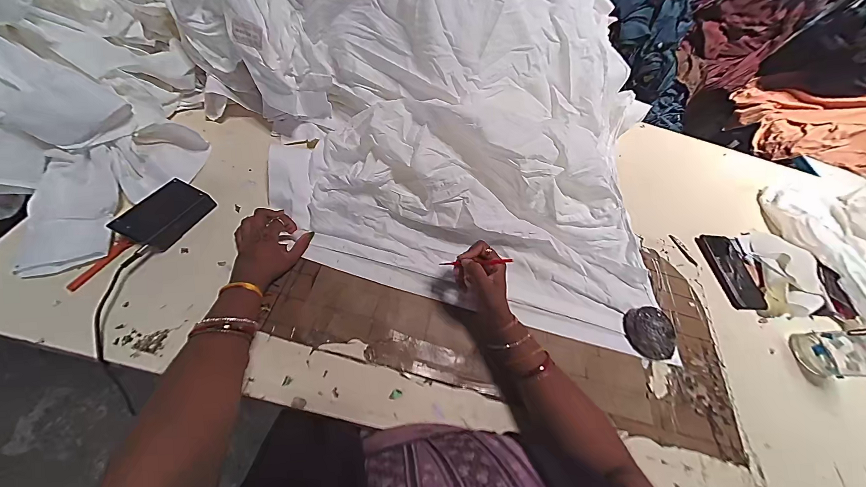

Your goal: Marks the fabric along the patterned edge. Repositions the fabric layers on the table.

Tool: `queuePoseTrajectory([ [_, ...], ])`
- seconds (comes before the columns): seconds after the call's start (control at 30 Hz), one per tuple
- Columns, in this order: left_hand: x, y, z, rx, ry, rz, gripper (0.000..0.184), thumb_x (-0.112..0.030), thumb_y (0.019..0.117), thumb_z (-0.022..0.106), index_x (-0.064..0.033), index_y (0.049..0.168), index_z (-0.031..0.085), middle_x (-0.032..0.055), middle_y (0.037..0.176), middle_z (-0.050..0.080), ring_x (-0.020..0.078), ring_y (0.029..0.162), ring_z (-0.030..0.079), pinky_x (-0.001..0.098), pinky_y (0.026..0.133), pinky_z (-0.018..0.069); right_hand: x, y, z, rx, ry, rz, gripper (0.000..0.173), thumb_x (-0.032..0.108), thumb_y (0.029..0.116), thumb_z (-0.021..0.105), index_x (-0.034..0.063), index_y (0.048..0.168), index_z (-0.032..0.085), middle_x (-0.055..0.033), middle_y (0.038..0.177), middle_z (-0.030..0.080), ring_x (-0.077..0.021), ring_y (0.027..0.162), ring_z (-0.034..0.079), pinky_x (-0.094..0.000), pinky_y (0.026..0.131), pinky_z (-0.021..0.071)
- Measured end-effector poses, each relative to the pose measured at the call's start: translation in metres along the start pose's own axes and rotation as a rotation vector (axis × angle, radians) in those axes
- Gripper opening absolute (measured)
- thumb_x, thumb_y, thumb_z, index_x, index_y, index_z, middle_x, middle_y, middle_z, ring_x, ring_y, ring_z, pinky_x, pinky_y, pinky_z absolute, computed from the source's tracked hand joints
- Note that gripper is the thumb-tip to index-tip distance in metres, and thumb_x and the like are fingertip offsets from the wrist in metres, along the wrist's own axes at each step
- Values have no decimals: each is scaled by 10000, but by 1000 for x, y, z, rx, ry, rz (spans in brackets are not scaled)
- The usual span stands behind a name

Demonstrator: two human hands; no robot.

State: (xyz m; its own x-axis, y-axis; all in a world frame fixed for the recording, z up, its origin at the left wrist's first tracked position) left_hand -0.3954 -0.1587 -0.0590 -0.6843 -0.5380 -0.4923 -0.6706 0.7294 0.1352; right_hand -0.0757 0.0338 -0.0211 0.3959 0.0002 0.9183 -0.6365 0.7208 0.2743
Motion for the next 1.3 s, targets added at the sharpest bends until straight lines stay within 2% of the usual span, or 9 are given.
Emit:
queuePoseTrajectory([
  [0.1, 0, 0, 0, -8, -13, 13, 381, -262, 920, 738, 93, 1045, 679, 344, 1377, 499, 553, 1287, 457, 694, 1055, 332, 5, -24, -26, 157, -295, -64, 126, -16, 875, 548, 37, 953, 632, 89, 839, 674, 68, 643, 566, -125, 560, 465],
  [0.23, -1, 0, 0, 7, 1, -8, 398, -254, 924, 739, 109, 1071, 664, 363, 1373, 488, 574, 1277, 454, 713, 1035, 335, -13, -33, -31, 214, -569, -115, 77, 53, 858, 583, -23, 859, 596, 37, 709, 602, 76, 599, 498, -113, 554, 407],
  [0.57, -3, -1, -1, -11, 15, 15, 413, -252, 924, 724, 129, 1068, 658, 387, 1367, 477, 588, 1263, 459, 721, 1022, 336, -10, -32, -23, 253, -727, -94, 162, 73, 888, 576, -75, 869, 640, -67, 715, 623, -11, 612, 525, -173, 585, 418],
  [0.77, -4, -1, -2, -10, 15, 13, 412, -258, 922, 722, 119, 1075, 655, 383, 1364, 482, 589, 1264, 457, 723, 1026, 330, -10, -33, -23, 258, -743, -64, 177, 90, 892, 574, -73, 870, 636, -66, 701, 611, -26, 601, 519, -193, 579, 419],
  [0.9, -3, -1, -1, -11, 16, 7, 445, -285, 929, 708, 125, 1094, 655, 378, 1385, 470, 595, 1280, 439, 715, 1048, 318, -13, -32, -27, 233, -583, -57, 134, 77, 888, 572, -50, 876, 612, -1, 734, 609, 50, 613, 502, -133, 574, 410],
  [0.97, -3, 0, -1, -17, 23, 15, 446, -300, 933, 689, 118, 1085, 656, 378, 1380, 478, 598, 1277, 442, 718, 1041, 315, -9, -22, -28, 145, -548, -105, 139, 52, 888, 573, -74, 907, 630, -25, 790, 653, 58, 630, 538, -126, 574, 448],
  [1.1, -1, -2, 1, -16, 44, 24, 460, -319, 941, 677, 114, 1093, 659, 383, 1377, 488, 591, 1281, 453, 718, 1053, 312, -10, -5, -27, 157, -717, -130, 192, 55, 878, 552, -101, 895, 662, -82, 749, 639, 8, 599, 486, -161, 558, 384],
  [1.2, -2, 0, -1, -19, 38, 27, 475, -323, 947, 669, 123, 1111, 656, 389, 1387, 478, 593, 1287, 445, 707, 1068, 300, -16, -3, -29, 178, -706, -140, 184, 67, 873, 558, -93, 873, 649, -65, 722, 617, 9, 590, 486, -157, 555, 389],
  [1.3, -3, -1, 0, 1, 39, 18, 471, -318, 948, 681, 123, 1113, 658, 390, 1396, 470, 595, 1295, 439, 710, 1067, 304, -15, -5, -27, 190, -764, -125, 184, 72, 863, 571, -92, 864, 654, -102, 722, 630, -57, 620, 531, -217, 598, 423],
])
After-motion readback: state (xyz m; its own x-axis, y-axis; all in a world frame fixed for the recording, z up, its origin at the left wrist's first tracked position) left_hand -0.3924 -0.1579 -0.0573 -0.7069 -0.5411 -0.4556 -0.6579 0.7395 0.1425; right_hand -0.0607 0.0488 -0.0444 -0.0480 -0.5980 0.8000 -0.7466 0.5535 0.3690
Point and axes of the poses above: each hand's wrist, its own y-axis towards the middle knuckle, its own z-axis out of the palm, x = y × z, the point moved 5 cm from there along y, towards the middle knuckle
